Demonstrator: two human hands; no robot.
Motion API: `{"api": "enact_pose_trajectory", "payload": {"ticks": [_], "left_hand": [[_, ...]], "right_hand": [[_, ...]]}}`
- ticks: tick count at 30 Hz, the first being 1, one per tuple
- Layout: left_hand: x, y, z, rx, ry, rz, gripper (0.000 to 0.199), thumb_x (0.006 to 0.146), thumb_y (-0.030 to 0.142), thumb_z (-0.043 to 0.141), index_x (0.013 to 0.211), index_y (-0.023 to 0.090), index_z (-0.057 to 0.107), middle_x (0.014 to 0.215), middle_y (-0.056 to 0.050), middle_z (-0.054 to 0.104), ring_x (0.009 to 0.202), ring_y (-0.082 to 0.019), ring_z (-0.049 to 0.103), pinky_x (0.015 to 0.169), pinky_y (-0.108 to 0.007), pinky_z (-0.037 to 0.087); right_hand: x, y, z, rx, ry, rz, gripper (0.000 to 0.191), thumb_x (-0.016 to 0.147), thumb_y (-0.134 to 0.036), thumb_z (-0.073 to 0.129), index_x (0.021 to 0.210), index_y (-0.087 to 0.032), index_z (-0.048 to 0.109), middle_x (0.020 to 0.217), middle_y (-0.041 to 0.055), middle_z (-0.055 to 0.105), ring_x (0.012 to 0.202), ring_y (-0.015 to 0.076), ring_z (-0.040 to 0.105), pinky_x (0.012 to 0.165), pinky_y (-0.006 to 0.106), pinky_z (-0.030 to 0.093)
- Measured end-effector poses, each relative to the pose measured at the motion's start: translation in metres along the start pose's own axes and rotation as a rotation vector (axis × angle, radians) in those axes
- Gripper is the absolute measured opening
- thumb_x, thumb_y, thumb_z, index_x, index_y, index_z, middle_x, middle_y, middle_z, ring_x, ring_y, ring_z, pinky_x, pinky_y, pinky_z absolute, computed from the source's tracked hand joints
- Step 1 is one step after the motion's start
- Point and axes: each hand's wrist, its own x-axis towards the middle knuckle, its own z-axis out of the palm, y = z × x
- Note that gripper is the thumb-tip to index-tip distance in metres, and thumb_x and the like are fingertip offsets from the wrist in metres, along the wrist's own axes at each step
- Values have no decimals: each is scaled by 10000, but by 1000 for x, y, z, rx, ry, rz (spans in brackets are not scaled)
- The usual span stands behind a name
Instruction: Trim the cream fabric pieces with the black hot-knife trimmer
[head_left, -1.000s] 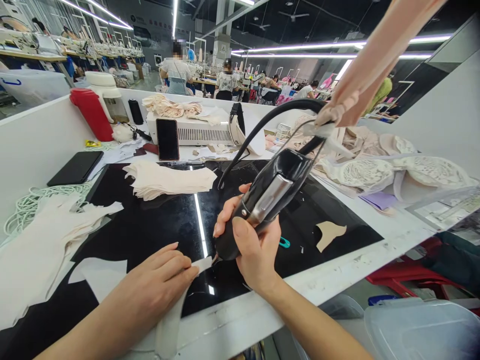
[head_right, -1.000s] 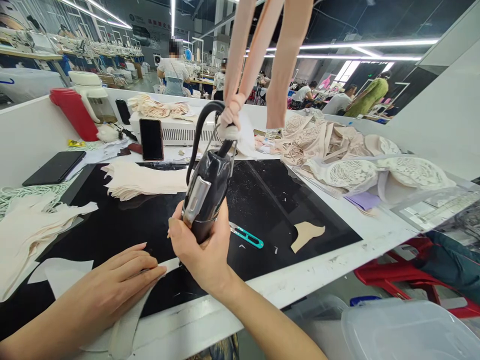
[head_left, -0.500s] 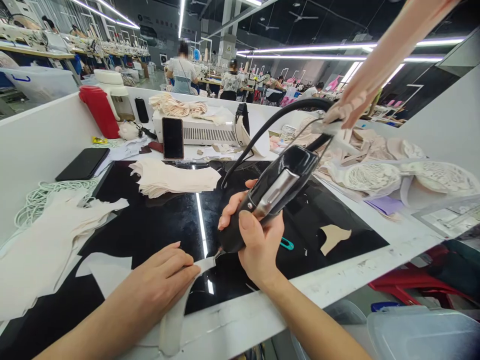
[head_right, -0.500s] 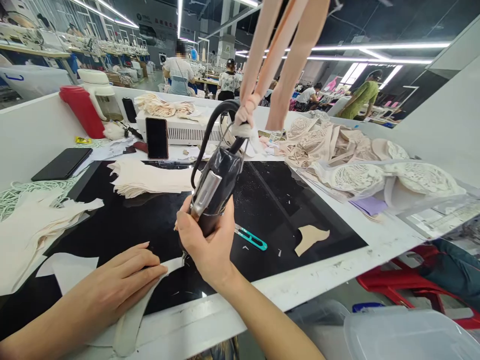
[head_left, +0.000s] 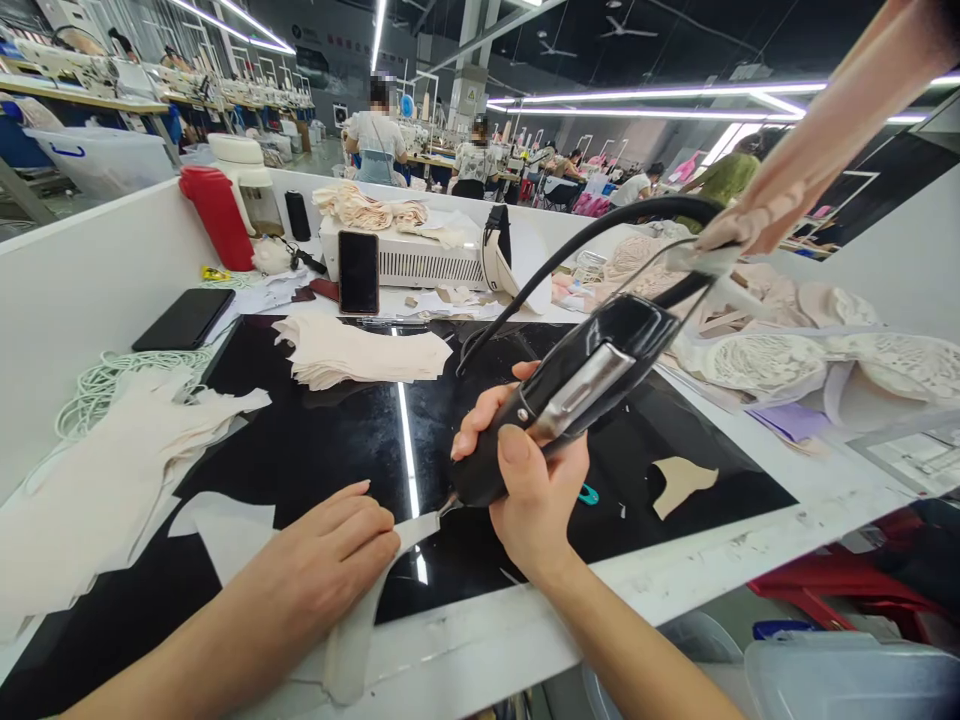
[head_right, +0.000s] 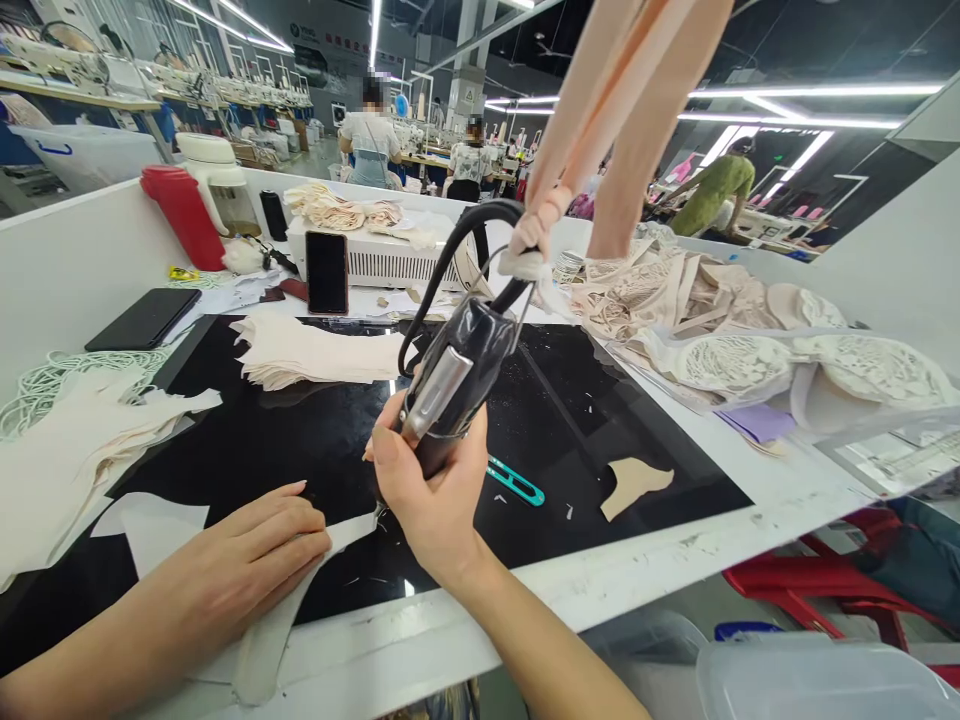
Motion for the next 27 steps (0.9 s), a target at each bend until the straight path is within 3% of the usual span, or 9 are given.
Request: {"api": "enact_pose_trajectory", "payload": {"ticks": [5,13,27], "left_hand": [[1,2,1,-29,7,-30,365,1013,-33,447,1267,169,613,1037,-16,613,990,-155,646,1278,-461,350],[5,4,2,-28,71,-14,315,1034,-6,439,1188,162,657,1003,-18,649,941,-155,659,1246,-452,399],[7,5,4,18,112,7,297,1058,31,439,1186,166,671,981,-14,673,948,-156,665,1264,-405,373]], "right_hand": [[-1,-2,-1,-7,-2,7,381,928,-400,775,1220,-288,557,821,-52,663,618,115,620,595,279,525],[2,-6,2,-51,55,43,414,886,-439,795,1190,-286,559,816,-52,653,601,125,620,595,300,535],[-3,2,20,48,-10,66,389,893,-441,795,1178,-297,573,837,-55,651,601,114,620,572,277,542]]}}
